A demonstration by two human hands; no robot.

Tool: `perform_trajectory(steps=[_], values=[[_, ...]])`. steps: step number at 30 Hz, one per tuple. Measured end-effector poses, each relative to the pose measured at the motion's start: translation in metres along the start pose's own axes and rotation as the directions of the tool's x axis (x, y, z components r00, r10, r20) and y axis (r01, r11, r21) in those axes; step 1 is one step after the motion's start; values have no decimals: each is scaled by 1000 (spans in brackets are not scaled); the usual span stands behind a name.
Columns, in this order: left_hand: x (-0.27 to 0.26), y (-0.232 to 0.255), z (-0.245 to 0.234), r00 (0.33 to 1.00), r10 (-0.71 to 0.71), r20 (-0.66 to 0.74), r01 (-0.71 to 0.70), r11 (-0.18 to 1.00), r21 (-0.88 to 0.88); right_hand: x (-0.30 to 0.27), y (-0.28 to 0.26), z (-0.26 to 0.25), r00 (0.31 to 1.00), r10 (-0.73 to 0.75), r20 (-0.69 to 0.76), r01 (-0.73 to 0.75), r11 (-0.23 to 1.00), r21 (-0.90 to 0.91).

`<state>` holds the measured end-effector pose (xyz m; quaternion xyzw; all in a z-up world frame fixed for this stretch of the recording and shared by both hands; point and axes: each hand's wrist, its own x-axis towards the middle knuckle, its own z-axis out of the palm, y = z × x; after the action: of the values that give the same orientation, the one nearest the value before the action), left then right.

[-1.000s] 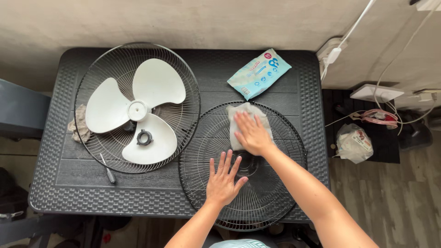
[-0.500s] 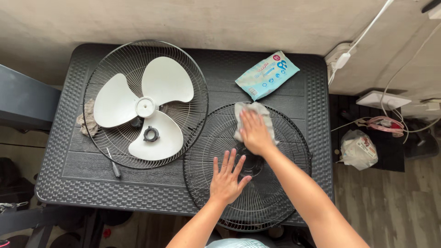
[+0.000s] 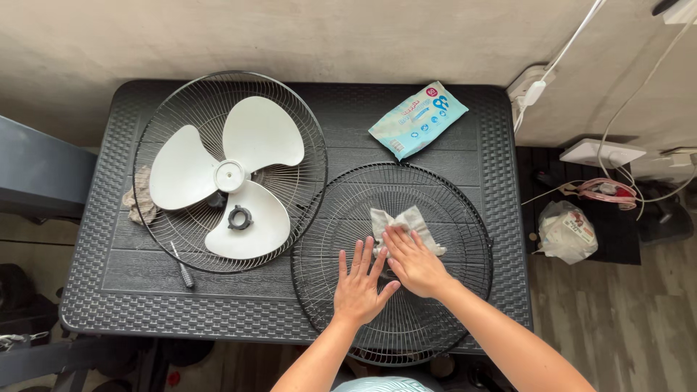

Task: The person wipes the front grille of a disassembled electric fan with a cloth, then reattaches the grille to the fan stand. The fan blades and rear grille remain on the table.

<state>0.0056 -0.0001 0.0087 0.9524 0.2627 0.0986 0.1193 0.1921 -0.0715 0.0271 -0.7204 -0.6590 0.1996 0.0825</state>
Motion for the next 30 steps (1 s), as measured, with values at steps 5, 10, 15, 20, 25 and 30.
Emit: perform_trajectory(steps=[5,10,15,20,25,30], values=[[3,-3,-1,1000,14,-1,-14,1000,15,26,9,0,992,17,-127,-18,1000,-10],[0,-1,1,1000,11,20,-12,998,59,73,29,0,957,64,-282,-93,991,-92],[1,-2,1,1000,5,11,-5,998,68,132,59,-7,931,129,-342,-165,983,-78],[5,-3,1,1000,-5,-3,5,997,74,167,92,-11,946,117,-301,-114,993,28],[-1,2,2,1000,-17,2,17,999,52,154,94,-6,945,67,-320,-70,998,1],[0,2,-2,1000,1,10,0,1000,-18,104,69,-10,938,10,-346,-44,995,-92]])
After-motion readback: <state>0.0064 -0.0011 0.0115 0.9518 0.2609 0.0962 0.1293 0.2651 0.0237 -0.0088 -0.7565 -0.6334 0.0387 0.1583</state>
